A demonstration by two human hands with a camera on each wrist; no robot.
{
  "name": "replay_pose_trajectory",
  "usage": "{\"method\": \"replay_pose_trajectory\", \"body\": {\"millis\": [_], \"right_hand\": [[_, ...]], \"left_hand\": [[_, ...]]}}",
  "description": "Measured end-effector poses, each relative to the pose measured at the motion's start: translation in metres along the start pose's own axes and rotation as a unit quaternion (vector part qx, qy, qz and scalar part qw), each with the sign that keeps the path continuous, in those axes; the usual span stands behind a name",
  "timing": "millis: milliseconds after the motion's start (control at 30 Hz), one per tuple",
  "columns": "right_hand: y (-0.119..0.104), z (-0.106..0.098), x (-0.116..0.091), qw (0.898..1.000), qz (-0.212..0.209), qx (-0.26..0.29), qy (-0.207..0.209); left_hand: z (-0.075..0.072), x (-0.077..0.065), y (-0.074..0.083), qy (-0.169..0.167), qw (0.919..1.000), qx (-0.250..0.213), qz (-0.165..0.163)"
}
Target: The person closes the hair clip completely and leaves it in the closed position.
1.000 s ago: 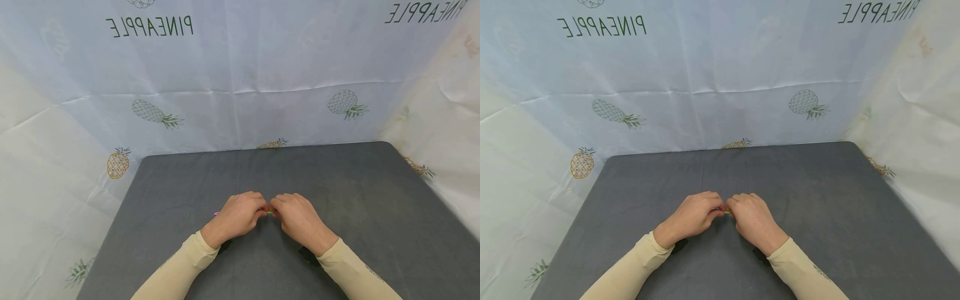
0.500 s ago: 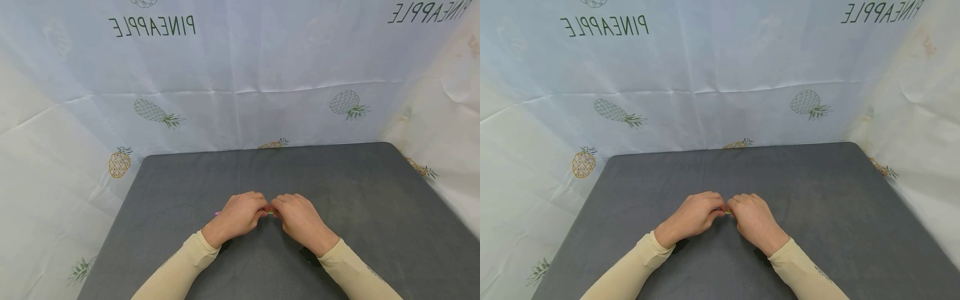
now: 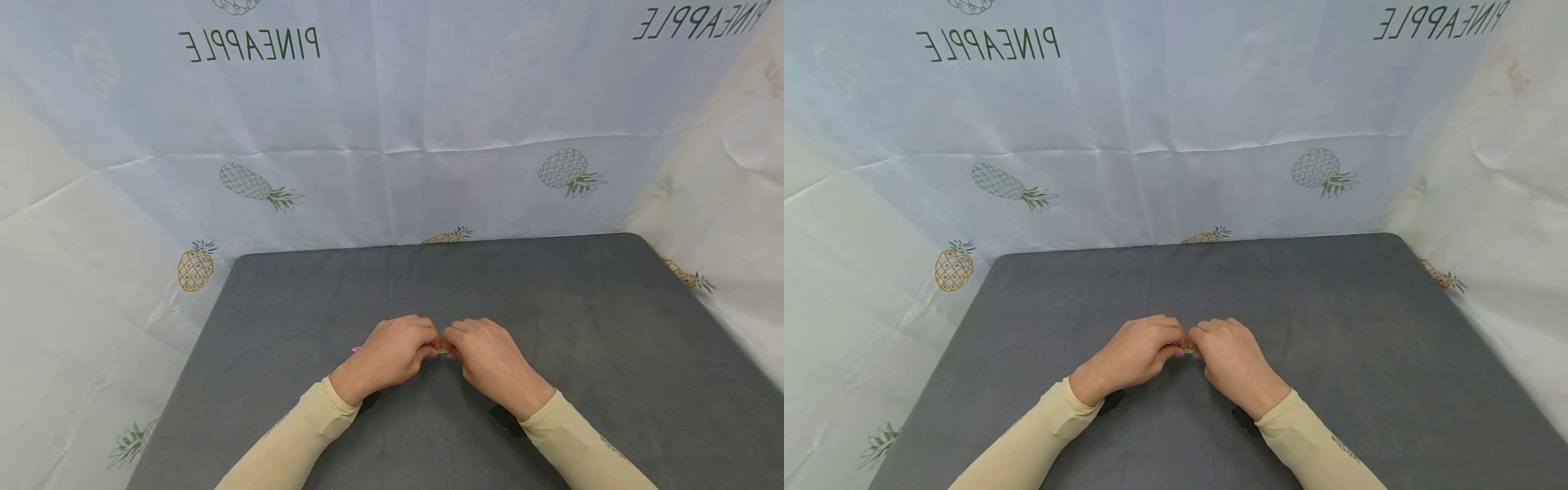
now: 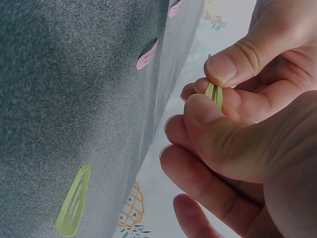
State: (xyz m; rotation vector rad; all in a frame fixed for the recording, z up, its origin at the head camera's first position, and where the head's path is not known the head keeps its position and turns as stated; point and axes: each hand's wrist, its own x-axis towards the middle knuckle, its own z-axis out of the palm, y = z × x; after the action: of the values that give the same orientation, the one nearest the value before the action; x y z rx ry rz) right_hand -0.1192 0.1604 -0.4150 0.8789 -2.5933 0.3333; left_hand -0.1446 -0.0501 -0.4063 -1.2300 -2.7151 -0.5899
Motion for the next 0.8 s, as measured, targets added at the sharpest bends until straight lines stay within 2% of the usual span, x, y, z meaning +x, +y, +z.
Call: {"method": "replay_pose_trajectory", "body": {"millis": [300,600,800], "right_hand": [[0.0002,0.0015,-0.001,1.0,0.0,0.009,0.003],[0.0006,0.0004,-0.0001,0.999,0.019,0.024,-0.022],[0.0024,-0.0017,0.0011,0.999,0.024,0.025,-0.008]], "left_hand": [[0.001,-0.0003,-0.001,-0.009,1.0,0.0,0.0],[0.0011,-0.0007,-0.0029,-0.013,0.9998,0.01,-0.008],[0.0013,0.0,-0.004,-0.013,0.9997,0.006,-0.019]]}}
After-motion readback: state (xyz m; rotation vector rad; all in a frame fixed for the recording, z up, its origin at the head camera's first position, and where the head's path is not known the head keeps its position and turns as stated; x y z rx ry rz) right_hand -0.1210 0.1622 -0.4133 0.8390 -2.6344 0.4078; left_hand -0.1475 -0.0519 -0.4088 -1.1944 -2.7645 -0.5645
